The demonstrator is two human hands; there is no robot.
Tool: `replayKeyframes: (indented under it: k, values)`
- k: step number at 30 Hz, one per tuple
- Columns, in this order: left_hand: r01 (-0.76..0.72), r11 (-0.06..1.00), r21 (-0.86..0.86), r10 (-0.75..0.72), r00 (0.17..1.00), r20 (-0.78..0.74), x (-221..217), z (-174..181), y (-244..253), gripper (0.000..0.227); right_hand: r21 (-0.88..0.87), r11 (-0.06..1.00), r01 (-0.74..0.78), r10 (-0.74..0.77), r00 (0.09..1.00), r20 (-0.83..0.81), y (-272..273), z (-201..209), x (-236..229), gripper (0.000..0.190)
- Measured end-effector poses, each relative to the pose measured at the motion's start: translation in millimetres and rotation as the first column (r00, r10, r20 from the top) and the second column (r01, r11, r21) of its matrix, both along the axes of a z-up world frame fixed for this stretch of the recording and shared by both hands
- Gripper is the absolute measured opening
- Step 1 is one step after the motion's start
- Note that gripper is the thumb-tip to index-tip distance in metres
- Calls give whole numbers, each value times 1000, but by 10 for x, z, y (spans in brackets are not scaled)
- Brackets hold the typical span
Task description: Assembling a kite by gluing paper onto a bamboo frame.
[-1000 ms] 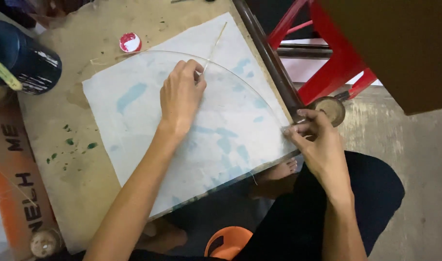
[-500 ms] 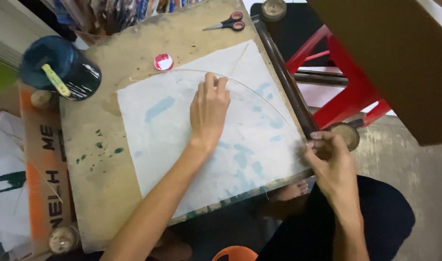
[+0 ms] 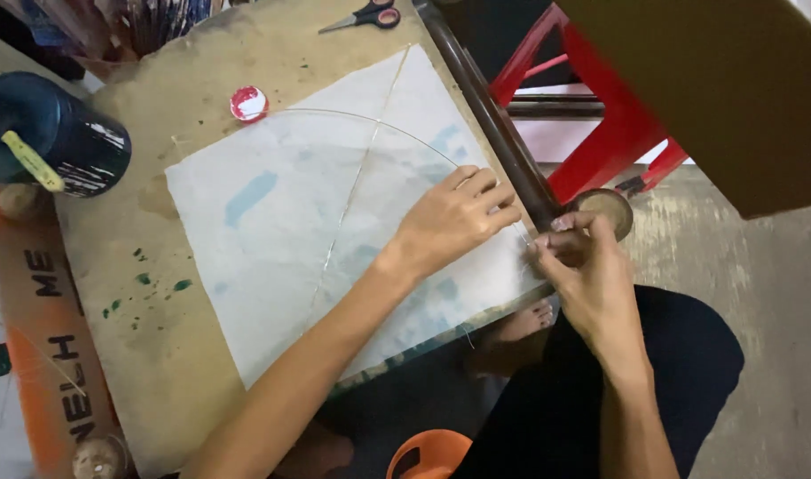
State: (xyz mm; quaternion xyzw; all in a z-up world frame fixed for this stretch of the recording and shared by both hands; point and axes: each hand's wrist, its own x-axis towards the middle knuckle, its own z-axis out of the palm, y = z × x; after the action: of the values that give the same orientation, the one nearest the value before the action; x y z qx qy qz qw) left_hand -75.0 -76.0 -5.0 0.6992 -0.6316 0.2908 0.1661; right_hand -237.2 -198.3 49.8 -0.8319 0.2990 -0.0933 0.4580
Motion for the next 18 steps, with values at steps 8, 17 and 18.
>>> replayKeyframes:
  k: [8,17,18]
  values:
    - [-18,997,70,20,1000,-23,-20,-55,3,14,59,998,1,2,999,-49,36,22,5,35]
    - [3,997,78,0,999,-41,-16,-52,-9,11,22,1000,4,-2,993,-118,8,-7,38,38]
    - [6,996,85,-1,998,-59,-25,-72,-7,12,30,1000,5,-1,992,-124,-11,-59,38,37]
